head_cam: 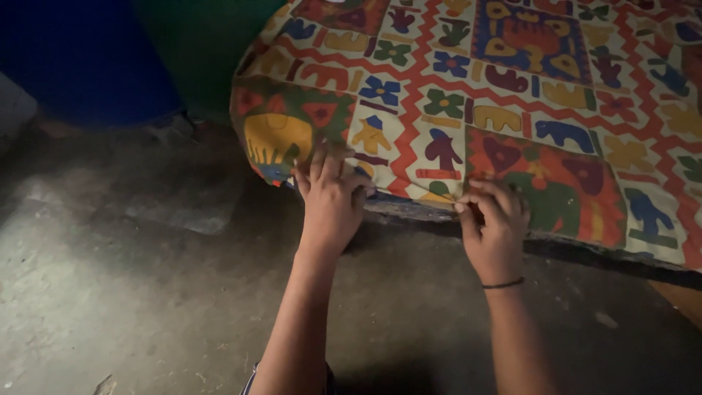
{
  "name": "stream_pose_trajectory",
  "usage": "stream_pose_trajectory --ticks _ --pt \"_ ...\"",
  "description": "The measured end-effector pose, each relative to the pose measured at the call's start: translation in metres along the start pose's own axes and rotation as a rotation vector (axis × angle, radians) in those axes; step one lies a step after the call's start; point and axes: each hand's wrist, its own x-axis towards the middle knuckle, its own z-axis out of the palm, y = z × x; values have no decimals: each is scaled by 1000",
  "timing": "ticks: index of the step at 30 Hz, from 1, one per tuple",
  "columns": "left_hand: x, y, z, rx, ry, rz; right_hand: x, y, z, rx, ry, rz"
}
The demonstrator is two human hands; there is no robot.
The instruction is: The person tucks the edges of a patterned bedsheet under the mattress to make the bed.
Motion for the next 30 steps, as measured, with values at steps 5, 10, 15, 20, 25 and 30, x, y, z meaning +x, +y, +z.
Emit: stream_pose_trajectory --ticks 5,10,15,20,25,30 --pt "0 1 -3 20 -14 -38 -5 4 7 -66 20 -31" --pt "2 3 -7 20 -29 -57 -8 14 6 -94 2 -30" --pt "4 4 -6 33 -12 -10 6 1 -26 -86 -48 -31" --pt "7 10 -6 -5 -40 -33 0 10 -23 -152 -21 -33" --pt "10 28 -9 -67 -26 2 -2 11 -21 -120 31 -33" --pt "4 39 7 -83 -60 112 -7 17 -15 -138 65 -26"
